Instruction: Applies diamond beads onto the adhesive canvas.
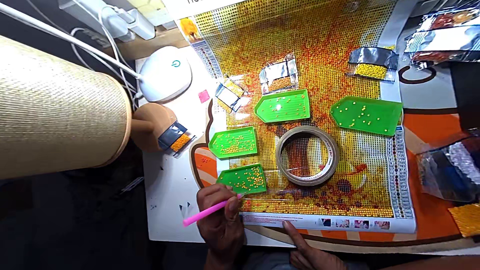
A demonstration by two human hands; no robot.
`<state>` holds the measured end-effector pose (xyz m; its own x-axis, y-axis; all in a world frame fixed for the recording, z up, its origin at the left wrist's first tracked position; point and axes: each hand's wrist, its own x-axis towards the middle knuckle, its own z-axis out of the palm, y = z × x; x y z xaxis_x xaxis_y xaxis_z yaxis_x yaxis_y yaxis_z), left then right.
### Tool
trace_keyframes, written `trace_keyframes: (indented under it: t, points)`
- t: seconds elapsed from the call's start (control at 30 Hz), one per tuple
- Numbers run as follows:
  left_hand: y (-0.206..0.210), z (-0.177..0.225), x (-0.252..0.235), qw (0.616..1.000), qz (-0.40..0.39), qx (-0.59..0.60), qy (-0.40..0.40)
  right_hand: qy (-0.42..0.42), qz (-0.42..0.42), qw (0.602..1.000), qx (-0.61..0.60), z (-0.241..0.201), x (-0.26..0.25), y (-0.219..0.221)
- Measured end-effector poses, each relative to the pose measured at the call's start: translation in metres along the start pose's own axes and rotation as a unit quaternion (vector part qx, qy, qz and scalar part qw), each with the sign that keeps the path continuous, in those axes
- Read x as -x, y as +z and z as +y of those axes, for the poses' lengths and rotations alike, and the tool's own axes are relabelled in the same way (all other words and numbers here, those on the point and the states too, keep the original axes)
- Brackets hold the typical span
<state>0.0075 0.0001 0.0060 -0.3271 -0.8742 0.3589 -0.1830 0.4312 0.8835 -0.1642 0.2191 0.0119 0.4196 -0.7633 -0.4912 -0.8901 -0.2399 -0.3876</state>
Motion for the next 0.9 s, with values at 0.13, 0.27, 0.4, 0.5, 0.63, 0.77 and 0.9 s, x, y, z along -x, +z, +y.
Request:
trace_keyframes:
  t: [0.13, 0.27, 0.4, 0.5, 0.63, 0.77, 0.9]
  points:
    - [-0.002, 0.0, -0.001, 1.0, 0.007, 0.016, -0.013, 0.087, 0.034, 0.971, -0.222, -0.003, 0.001, -0.005]
    - [-0.001, 0.003, -0.002, 0.999, 0.001, -0.002, -0.037, 0.14, 0.112, 0.921, -0.346, -0.005, -0.001, 0.001]
    - [-0.002, 0.011, -0.009, 0.998, -0.015, -0.02, -0.064, 0.139, 0.175, 0.908, -0.355, -0.007, -0.009, 0.024]
    - [0.002, 0.012, -0.011, 0.997, -0.023, -0.038, -0.066, 0.147, 0.199, 0.924, -0.292, -0.006, -0.013, 0.032]
    - [0.004, 0.01, -0.01, 0.996, -0.02, -0.053, -0.073, 0.156, 0.225, 0.903, -0.33, -0.004, -0.014, 0.018]
    - [0.005, 0.009, -0.01, 0.995, -0.018, -0.06, -0.076, 0.226, 0.272, 0.756, -0.551, -0.008, -0.025, 0.014]
    - [0.006, 0.008, -0.009, 0.994, -0.017, -0.07, -0.078, 0.214, 0.291, 0.685, -0.632, -0.009, -0.029, 0.013]
